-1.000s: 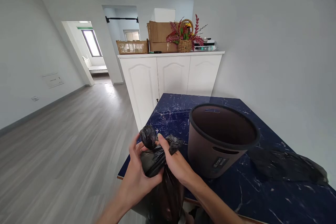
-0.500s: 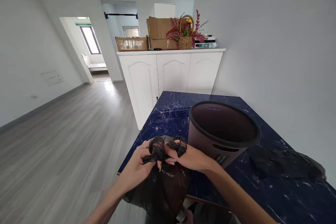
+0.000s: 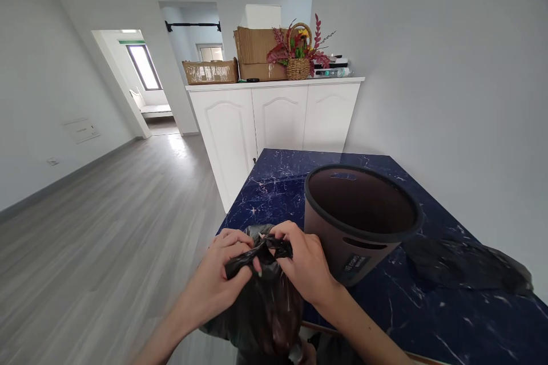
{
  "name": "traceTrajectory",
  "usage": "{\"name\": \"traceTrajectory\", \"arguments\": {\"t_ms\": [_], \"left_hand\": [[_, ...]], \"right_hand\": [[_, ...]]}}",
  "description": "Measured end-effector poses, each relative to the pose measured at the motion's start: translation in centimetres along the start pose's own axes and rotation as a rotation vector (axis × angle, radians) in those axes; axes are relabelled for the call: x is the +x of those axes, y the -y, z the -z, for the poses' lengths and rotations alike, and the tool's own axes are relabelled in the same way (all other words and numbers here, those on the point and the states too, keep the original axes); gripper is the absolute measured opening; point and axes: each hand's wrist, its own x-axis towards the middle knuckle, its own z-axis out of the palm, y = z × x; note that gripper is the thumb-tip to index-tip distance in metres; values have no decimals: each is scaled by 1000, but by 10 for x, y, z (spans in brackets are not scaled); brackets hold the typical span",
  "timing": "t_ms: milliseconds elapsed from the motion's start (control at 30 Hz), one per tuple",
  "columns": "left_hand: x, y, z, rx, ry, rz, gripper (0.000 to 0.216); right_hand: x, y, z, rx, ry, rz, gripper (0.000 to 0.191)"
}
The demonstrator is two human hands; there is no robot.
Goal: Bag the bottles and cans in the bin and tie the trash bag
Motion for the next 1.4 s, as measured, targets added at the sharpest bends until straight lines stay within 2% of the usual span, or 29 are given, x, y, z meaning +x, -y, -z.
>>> {"name": "traceTrajectory", "arguments": {"t_ms": [67, 200, 300, 367, 433, 567, 633, 733, 900, 1033, 1133, 1200, 1300, 1400], "left_hand": [[-2, -4, 1, -15, 0, -1, 13], [-1, -15, -2, -259, -161, 82, 34], [5, -26, -7, -535, -190, 257, 49], [10, -30, -9, -694, -172, 346, 47], [13, -30, -10, -809, -199, 389, 43], [14, -20, -11, -948, -296, 440, 45], [13, -12, -12, -1006, -313, 461, 46], [13, 6, -12, -1045, -360, 471, 49], [13, 49, -13, -992, -567, 472, 56], [8, 67, -20, -988, -569, 526, 59], [6, 62, -24, -990, -562, 506, 55], [5, 56, -26, -991, -548, 473, 51], [5, 51, -28, -992, -520, 447, 48], [3, 50, -28, -996, -511, 445, 47]], "right_hand": [[2, 1, -7, -22, -102, 88, 18], [9, 11, -19, -132, -309, 229, 28], [13, 19, -24, -215, -395, 222, 27], [13, 23, -23, -257, -412, 197, 25], [12, 25, -21, -261, -361, 211, 23], [5, 23, -10, -211, -165, 291, 18], [-2, 22, -5, -185, -138, 274, 22], [-23, 20, -1, -141, -106, 207, 27], [-79, 9, 2, -96, -12, 42, 26], [-108, 4, 4, -75, 14, -144, 21], [-100, 14, 6, -136, -74, -228, 19], [-84, 25, 2, -204, -107, -247, 29], [-58, 36, -17, -277, -38, -244, 38], [-36, 33, -45, -353, 101, -211, 27]]}}
